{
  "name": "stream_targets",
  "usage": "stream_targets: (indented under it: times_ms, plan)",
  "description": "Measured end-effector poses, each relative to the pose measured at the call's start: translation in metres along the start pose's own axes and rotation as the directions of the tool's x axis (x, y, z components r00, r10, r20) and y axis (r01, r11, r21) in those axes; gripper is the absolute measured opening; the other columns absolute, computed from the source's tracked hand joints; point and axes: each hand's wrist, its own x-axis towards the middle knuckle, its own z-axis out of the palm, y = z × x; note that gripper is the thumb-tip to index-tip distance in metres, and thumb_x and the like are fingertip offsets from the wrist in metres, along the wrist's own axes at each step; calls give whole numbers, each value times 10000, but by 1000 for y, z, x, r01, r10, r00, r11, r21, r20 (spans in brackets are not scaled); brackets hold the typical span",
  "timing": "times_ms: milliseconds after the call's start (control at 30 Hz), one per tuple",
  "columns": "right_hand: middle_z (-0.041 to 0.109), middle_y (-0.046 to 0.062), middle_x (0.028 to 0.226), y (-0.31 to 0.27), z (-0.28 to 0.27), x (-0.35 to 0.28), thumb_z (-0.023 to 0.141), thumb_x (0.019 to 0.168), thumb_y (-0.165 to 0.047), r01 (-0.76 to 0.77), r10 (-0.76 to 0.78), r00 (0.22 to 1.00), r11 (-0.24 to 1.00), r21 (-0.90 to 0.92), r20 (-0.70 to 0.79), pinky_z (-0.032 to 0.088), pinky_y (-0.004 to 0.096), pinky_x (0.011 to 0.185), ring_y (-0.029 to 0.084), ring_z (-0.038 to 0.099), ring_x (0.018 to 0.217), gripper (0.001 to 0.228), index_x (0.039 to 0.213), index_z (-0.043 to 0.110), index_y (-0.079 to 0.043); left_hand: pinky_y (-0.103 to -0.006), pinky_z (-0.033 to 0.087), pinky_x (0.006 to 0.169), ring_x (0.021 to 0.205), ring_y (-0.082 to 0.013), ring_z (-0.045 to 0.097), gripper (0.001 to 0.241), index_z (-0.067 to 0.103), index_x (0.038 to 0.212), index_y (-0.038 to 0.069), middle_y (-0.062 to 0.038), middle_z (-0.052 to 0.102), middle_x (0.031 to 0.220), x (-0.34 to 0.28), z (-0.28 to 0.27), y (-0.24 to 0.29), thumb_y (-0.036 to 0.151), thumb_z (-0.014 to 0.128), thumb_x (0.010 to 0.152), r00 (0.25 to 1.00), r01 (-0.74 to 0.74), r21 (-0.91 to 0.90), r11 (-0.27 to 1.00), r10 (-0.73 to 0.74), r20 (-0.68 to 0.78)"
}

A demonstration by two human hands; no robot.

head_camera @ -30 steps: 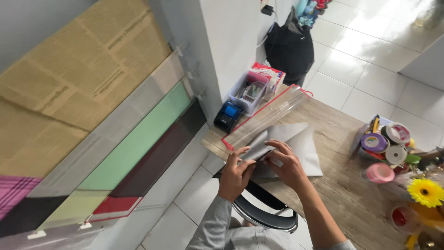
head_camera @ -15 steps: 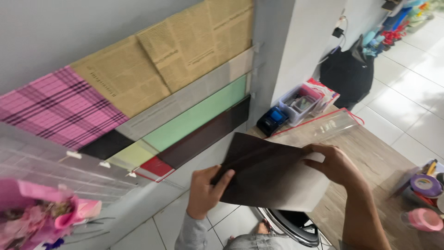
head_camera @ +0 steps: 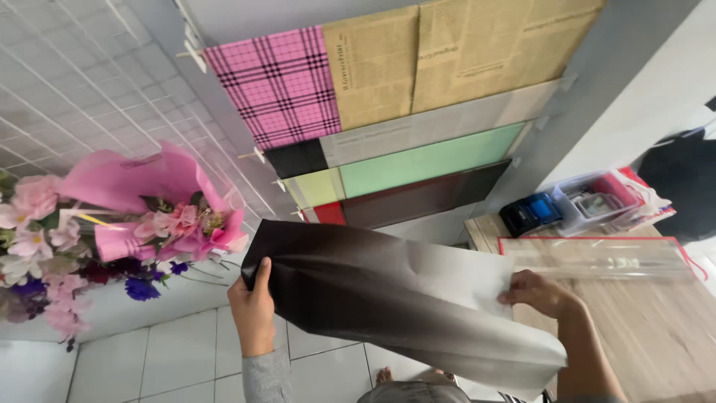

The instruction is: The person picks up a sheet of newspaper-printed paper from a desk, unfolds it, and hangs it onto a horizontal wire rack on the wall. They then pick up a dark grey sheet from the desk, unfold it, and also hang it onto the same wall rack.

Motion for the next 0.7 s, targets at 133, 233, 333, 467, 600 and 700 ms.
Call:
stream_targets:
  times_ms: [133, 233, 333, 467, 600, 700]
  plan:
    - [603, 8, 723, 4, 2, 24, 665, 1069, -124, 254, -243, 967, 884, 393, -79, 413, 283, 533, 128, 604, 614, 138, 933, 647, -130, -347, 497, 740, 776, -163, 585, 443, 677, 785, 15, -14, 631, 748, 15, -37, -32, 371, 782, 1027, 996, 91, 120, 989, -90, -11]
    - [827, 212, 1088, -5, -13, 21, 633, 1048, -139, 244, -279, 953, 939, 245, 120, 524, 386, 726, 266, 741, 910, 429, 1358, 720, 145, -340, 445, 674, 713, -165, 536, 466, 610, 734, 21, -7, 537, 692, 17, -37, -37, 342, 787, 1022, 989, 151, 51, 987, -150, -18]
    - [790, 140, 856, 1, -14, 39, 744, 1009, -75, 85, -87, 996, 984, 158, 3, 516, 358, 658, 221, 693, 722, 181, 1058, 820, 82, -360, 533, 741, 838, -201, 663, 396, 746, 868, -27, -60, 723, 835, 15, -22, -30, 335, 751, 1031, 968, 250, 52, 967, -250, -16]
    - [740, 106, 819, -8, -45, 53, 733, 986, -30, 217, -129, 958, 909, 356, -255, 524, 351, 580, 226, 700, 683, 62, 931, 730, -1, -327, 257, 638, 643, -112, 252, 604, 325, 678, 147, 58, 211, 673, 33, 5, -57, 328, 793, 1015, 976, 213, 68, 975, -215, 24]
    - [715, 111, 943, -27, -81, 51, 674, 1113, -243, 252, -144, 917, 933, 259, -373, 507, 342, 635, 223, 667, 788, 275, 1185, 747, 13, -315, 185, 615, 595, -107, 157, 674, 212, 706, 176, 67, 132, 663, 35, 47, -46, 349, 784, 1017, 968, 207, 72, 976, -215, 127]
    - [659, 81, 971, -42, -116, 45, 607, 1163, -227, 388, -270, 849, 902, 188, -454, 466, 316, 682, 179, 619, 863, 256, 1232, 706, -1, -319, 165, 624, 627, -106, 148, 666, 202, 715, 176, 64, 128, 692, 46, 79, -43, 324, 771, 1029, 986, 99, 15, 995, -100, 135]
